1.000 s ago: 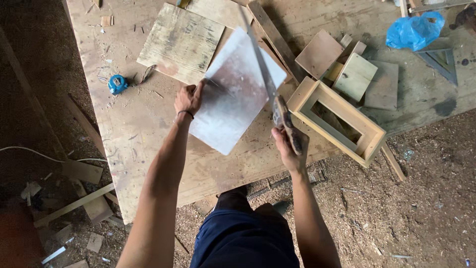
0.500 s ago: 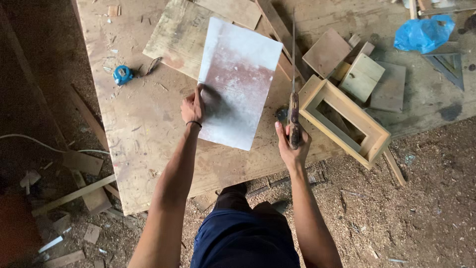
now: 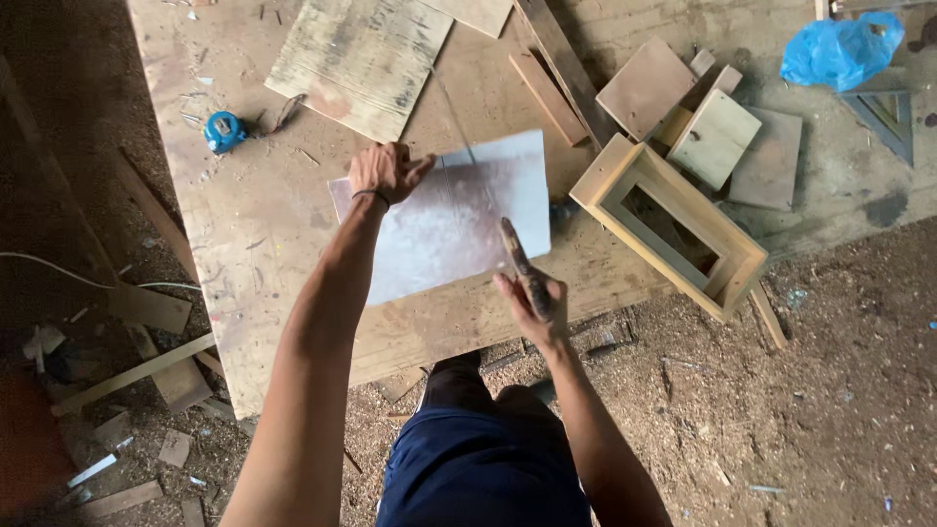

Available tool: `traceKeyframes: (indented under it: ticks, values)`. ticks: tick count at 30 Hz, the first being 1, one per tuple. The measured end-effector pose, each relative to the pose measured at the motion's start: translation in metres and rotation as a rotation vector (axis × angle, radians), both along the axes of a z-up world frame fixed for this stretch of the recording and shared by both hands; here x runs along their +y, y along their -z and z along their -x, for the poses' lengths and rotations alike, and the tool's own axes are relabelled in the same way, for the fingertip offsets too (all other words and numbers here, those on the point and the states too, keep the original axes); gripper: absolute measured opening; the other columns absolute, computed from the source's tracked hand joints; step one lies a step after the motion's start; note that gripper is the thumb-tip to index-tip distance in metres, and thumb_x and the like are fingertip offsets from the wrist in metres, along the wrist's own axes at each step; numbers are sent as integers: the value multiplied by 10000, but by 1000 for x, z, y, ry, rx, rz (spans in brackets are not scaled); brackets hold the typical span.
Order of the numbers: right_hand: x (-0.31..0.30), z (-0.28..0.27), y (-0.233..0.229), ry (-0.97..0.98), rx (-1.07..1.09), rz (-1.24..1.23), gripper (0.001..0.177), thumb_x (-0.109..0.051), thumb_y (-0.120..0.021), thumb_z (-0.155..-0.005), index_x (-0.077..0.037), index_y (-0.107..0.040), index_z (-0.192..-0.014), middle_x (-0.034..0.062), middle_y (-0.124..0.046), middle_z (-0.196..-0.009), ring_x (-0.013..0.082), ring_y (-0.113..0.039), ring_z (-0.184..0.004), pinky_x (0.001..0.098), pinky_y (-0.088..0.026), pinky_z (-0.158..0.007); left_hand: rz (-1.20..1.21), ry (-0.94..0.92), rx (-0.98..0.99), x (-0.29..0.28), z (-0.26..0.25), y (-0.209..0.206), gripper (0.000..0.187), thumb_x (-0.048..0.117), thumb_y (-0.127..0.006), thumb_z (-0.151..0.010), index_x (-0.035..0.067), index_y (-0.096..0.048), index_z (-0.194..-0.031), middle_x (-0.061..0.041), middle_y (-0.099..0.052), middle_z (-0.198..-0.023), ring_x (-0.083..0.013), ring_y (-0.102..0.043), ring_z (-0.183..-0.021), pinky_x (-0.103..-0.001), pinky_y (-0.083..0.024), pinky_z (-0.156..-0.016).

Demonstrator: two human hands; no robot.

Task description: The person uses a hand saw to cut a rectangular metal sheet placed on a wooden workbench. They hold the sheet steady with one hand while sawing along a marked line with the other, completing the cut and separating the sheet into two pieces.

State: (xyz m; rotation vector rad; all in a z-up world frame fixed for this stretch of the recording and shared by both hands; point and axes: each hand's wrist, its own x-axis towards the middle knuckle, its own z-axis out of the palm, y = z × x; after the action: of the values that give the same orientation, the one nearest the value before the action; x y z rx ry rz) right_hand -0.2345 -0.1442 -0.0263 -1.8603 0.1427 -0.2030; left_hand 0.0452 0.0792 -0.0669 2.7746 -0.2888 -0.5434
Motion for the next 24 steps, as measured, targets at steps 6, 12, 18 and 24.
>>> traceKeyframes:
  ticks: [6, 12, 18, 24]
  values:
    - [13, 27, 6, 120, 108, 16, 306, -306, -718, -1008, -152, -608, -767, -76, -484, -547, 36, -405, -443, 250, -299, -414, 76, 10, 14, -20, 33, 19, 662, 769, -574, -905, 140, -664, -718, -121, -640, -649, -308, -658, -658, -461, -466, -576]
    - [-3, 48, 29, 197, 221, 35, 393, -324, -729, -983, -157, -536, -684, -79, -480, -524, 34, -392, -422, 255, -319, -425, 68, 34, 47, -37, 50, 28, 571, 717, -519, -960, 192, -708, -840, -117, -682, -701, -313, -681, -676, -460, -483, -589]
    - [-11, 73, 33, 182, 114, 23, 377, -292, -728, -1011, -156, -545, -711, -84, -491, -556, 32, -405, -464, 258, -324, -461, 1, 118, 32, -29, 77, 29, 494, 668, -571, -938, 213, -749, -870, -123, -681, -691, -321, -677, -661, -469, -489, -576]
    - [-12, 103, 33, 155, 148, -101, 417, -246, -757, -1008, -113, -533, -682, -75, -492, -556, 41, -394, -472, 259, -280, -475, 107, 58, 18, -35, 130, 33, 503, 672, -580, -947, 208, -770, -899, -130, -694, -704, -349, -672, -678, -468, -491, -601]
